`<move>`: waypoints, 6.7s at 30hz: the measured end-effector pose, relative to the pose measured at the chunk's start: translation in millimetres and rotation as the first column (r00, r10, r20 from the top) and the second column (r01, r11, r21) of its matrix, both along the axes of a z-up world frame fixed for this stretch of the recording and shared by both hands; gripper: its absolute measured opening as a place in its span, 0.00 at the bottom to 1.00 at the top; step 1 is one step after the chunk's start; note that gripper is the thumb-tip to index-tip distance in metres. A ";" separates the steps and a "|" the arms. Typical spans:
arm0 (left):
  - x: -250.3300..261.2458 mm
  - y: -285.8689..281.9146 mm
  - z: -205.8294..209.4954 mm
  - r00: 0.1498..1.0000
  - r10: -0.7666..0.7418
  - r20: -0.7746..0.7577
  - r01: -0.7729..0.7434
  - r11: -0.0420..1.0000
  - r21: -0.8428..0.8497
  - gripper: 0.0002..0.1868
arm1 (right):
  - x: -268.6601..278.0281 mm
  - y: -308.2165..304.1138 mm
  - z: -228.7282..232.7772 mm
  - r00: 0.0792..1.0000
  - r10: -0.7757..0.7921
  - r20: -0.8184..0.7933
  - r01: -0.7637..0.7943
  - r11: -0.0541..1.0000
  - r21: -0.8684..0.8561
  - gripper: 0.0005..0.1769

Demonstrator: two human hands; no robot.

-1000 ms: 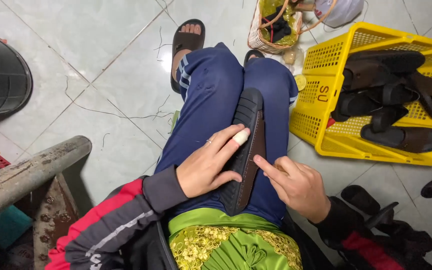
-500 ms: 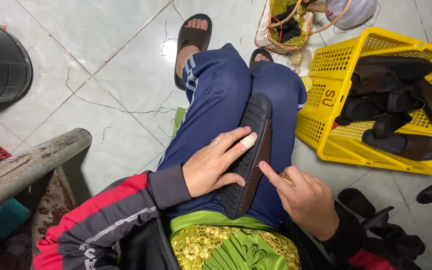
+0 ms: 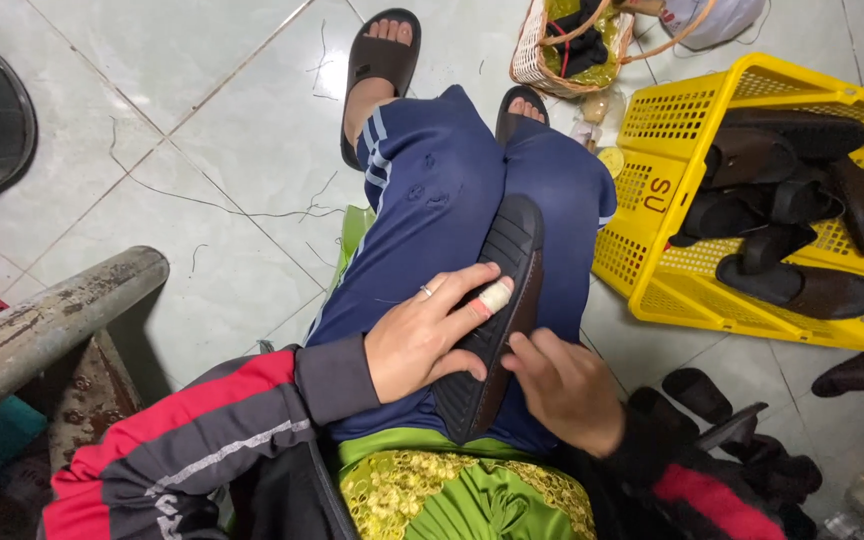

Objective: Stitching a shoe sole to the upper part by hand while sitting on the floor.

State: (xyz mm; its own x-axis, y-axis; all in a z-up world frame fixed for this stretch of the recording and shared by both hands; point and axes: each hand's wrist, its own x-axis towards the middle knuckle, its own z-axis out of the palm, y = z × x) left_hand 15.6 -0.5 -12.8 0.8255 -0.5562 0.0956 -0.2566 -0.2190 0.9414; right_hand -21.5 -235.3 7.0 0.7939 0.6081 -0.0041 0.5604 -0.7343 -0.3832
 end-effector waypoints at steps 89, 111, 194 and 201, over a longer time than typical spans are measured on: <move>-26.9 -23.4 43.7 0.783 0.077 0.617 -0.218 0.963 0.157 0.10 | -2.8 -10.8 47.7 0.958 -0.191 -0.212 0.236 0.948 0.214 0.10; -34.1 -28.0 33.6 0.712 0.086 0.697 -0.283 0.943 0.173 0.03 | 6.6 -8.3 43.0 0.989 -0.086 -0.123 0.100 0.989 0.111 0.07; 7.6 0.9 3.6 0.979 0.055 0.195 -0.050 0.998 -0.032 0.33 | 12.6 -7.6 -14.1 0.998 0.047 0.047 -0.054 0.986 0.159 0.21; -26.0 -2.0 -2.1 0.913 0.253 0.319 -0.276 0.961 0.028 0.26 | -7.2 -23.2 -21.9 0.995 -0.093 -0.033 0.098 0.933 0.346 0.22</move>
State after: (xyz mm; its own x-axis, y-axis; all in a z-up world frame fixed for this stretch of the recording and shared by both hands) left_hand -10.3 -2.5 -15.0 0.8787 -0.3366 0.3384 -0.4560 -0.3824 0.8036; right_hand -28.7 -258.6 -14.9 0.8499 0.4954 0.1799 0.4857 -0.6038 -0.6321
